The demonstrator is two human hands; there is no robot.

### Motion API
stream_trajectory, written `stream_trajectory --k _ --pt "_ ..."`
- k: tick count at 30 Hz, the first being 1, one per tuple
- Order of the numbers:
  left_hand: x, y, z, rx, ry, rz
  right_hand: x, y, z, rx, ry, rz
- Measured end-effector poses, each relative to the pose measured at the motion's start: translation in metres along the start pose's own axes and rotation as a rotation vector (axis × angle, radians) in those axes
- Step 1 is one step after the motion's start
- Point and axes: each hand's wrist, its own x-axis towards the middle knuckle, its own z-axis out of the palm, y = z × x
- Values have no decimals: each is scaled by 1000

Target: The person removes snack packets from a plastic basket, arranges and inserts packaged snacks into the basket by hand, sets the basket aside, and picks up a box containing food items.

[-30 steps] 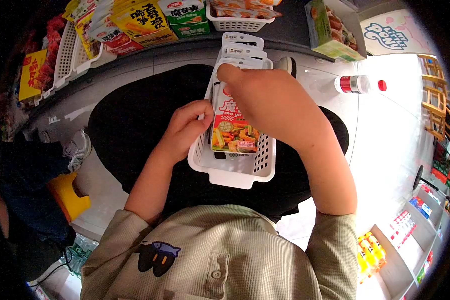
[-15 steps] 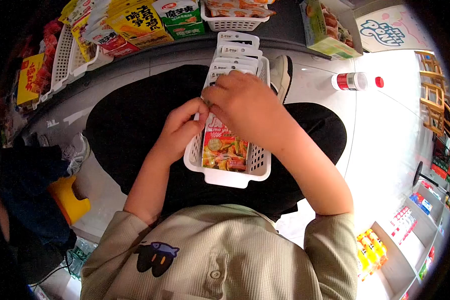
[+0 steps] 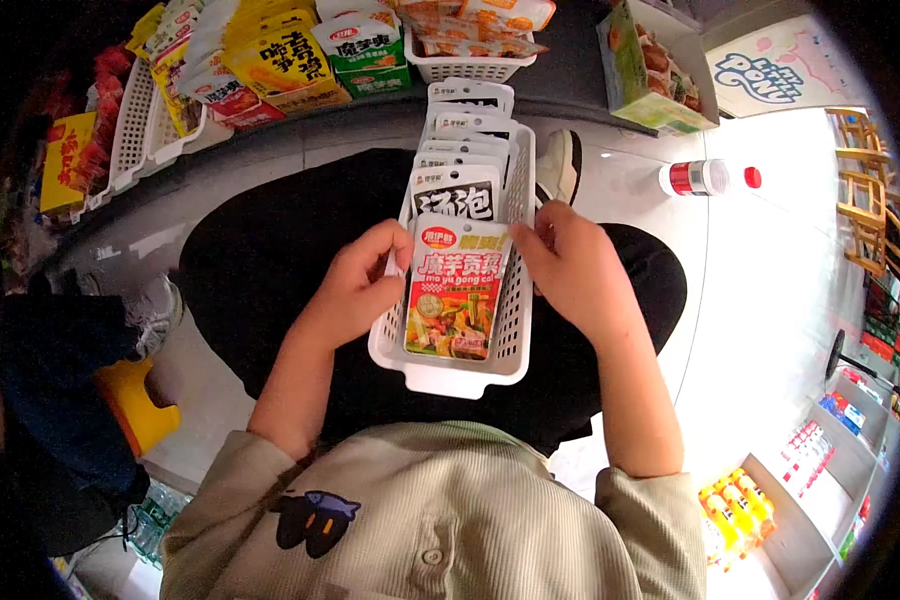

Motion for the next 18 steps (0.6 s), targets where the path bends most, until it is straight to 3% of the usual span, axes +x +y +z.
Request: stream_trajectory --k 4,6,8,18 --pt "-13 1 1 -2 -15 -37 -8 -2 6 336 -77 148" --pt "-20 5 2 70 -16 -55 -14 0 19 474 -52 110" --pt "-27 4 3 128 -20 -76 -16 17 35 267 78 -83" --pt "-58 2 12 270 7 40 -49 -15 24 97 -28 -59"
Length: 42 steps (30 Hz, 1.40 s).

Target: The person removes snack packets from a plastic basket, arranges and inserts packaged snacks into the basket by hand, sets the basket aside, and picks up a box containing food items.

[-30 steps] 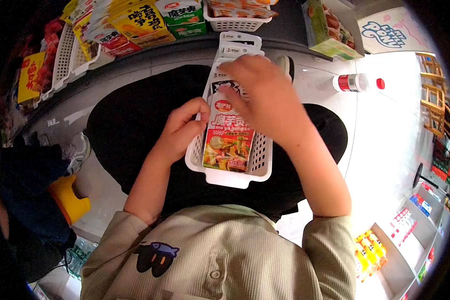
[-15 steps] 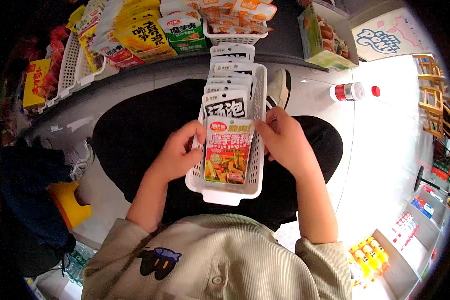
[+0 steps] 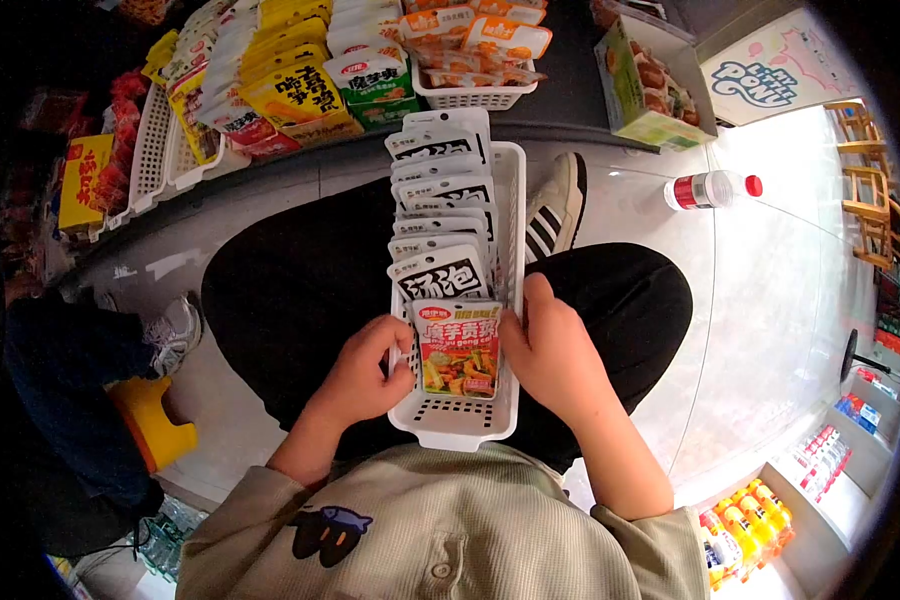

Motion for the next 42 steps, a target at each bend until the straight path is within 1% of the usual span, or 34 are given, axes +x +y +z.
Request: stream_trajectory --k 2,4,5,8,10,12,14,15,16,18,19,20,22,26,28,29,30,31,32,33,35,36,38,39,40,42 --pt "-9 1 3 21 -9 -18 -8 3 3 -17 -29 -3" --pt "-18 2 7 38 -23 -45 -16 9 8 35 -41 39" --pt "-23 1 9 23 -1 -31 -19 12 10 36 -49 49" --pt "-33 -4 16 -7 34 -45 -28 22 15 66 -43 20" --pt "-34 -5 18 -16 50 -65 -28 27 17 132 -7 -56" --pt "-35 -4 19 -31 90 -101 -29 19 15 126 -8 -18" --pt "-36 -9 22 -68 98 -125 -31 8 16 4 255 -152" --pt "-35 -11 23 -96 108 -110 -30 5 11 -147 256 -273" --pt "-35 -12 23 -124 118 -94 -28 1 8 -148 252 -274" --pt "-35 -9 22 -115 102 -113 -26 -5 4 -524 276 -482" --pt "-35 -9 22 -104 83 -131 -24 -5 8 -503 238 -420" --pt "-36 -12 24 -107 83 -131 -25 -3 11 -506 238 -419" --pt "-36 -20 29 -127 160 -66 -25 -1 17 -618 214 -389" --pt "-37 -23 33 -152 179 -31 -25 -8 24 -633 246 -429" --pt "-35 -21 33 -184 182 -26 -23 -2 31 -589 323 -476" --pt "-35 -20 31 -186 180 -24 -23 1 30 -589 308 -487" --pt "-36 -17 29 -200 136 -64 -22 6 29 -589 309 -487" --pt "-36 -16 27 -214 93 -105 -21 11 28 -487 287 -475" --pt "-37 -16 27 -214 93 -106 -21 14 28 -385 264 -462" --pt "-37 -17 28 -216 95 -99 -21 15 30 -385 264 -462" --pt "-38 -20 29 -220 96 -92 -23 15 36 202 284 -545" --pt "-39 -23 30 -220 88 -93 -23 9 37 200 286 -543" --pt "-40 -28 34 -222 74 -89 -22 -9 38 699 197 -429" --pt "-38 -30 36 -233 126 -61 -18 -16 38 680 172 -360" --pt "-37 -32 37 -242 179 -32 -11 -17 46 654 231 -362" --pt "-38 -31 37 -233 173 -40 -6 -33 50 596 238 -252"
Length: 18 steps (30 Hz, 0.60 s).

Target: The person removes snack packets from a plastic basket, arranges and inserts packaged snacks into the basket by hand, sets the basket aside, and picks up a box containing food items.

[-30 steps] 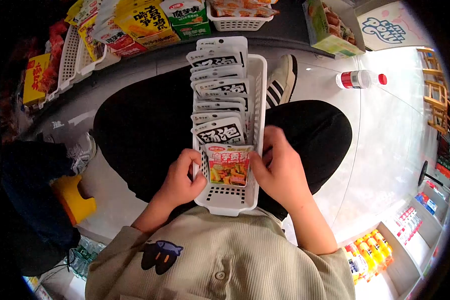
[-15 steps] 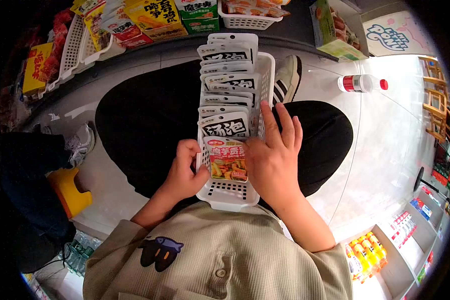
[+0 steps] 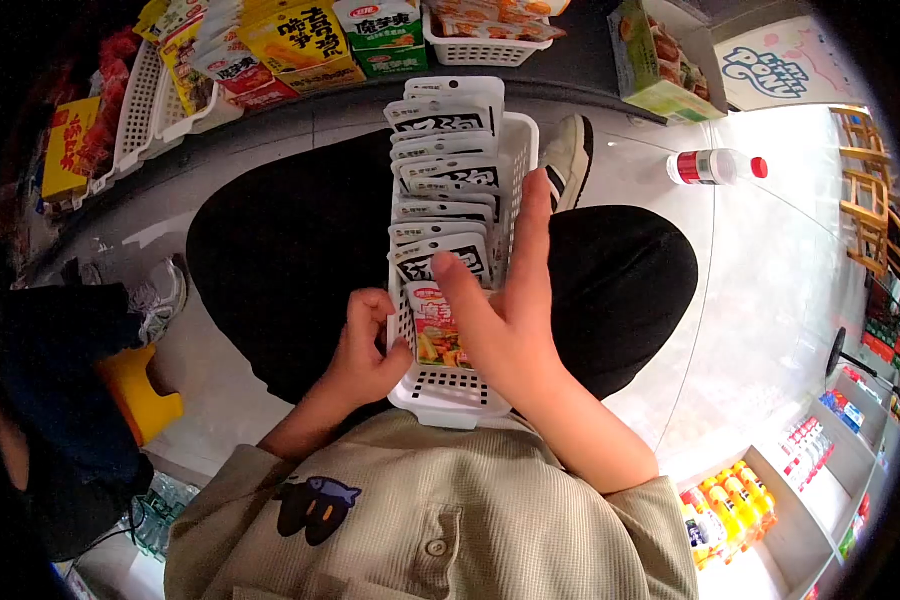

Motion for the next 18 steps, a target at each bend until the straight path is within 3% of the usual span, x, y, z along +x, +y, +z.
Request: stream_trajectory --k 7,13,15,18 --pt "0 -1 -2 46 -2 16 10 25 9 -116 -16 -70" --pt "3 0 1 14 11 59 15 22 5 3 -71 37" --pt "2 0 0 11 2 40 20 11 5 223 -26 124" --pt "1 -1 -1 7 -9 22 39 11 7 187 44 66"
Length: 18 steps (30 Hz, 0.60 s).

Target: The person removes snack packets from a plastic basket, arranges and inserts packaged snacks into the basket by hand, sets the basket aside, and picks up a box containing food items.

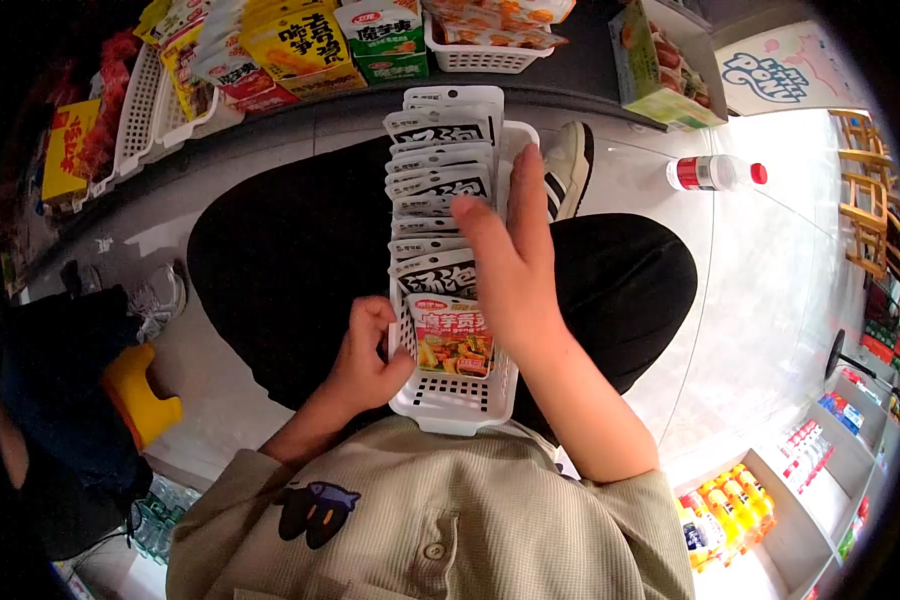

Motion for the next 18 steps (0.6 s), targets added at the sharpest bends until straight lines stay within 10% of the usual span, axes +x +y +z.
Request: stream_trajectory --k 11,18 --pt "0 2 -1 20 -24 -27 34 3 -12 177 -135 312" --pt "-1 -3 2 -74 22 -35 0 -28 -64 -157 51 -41"
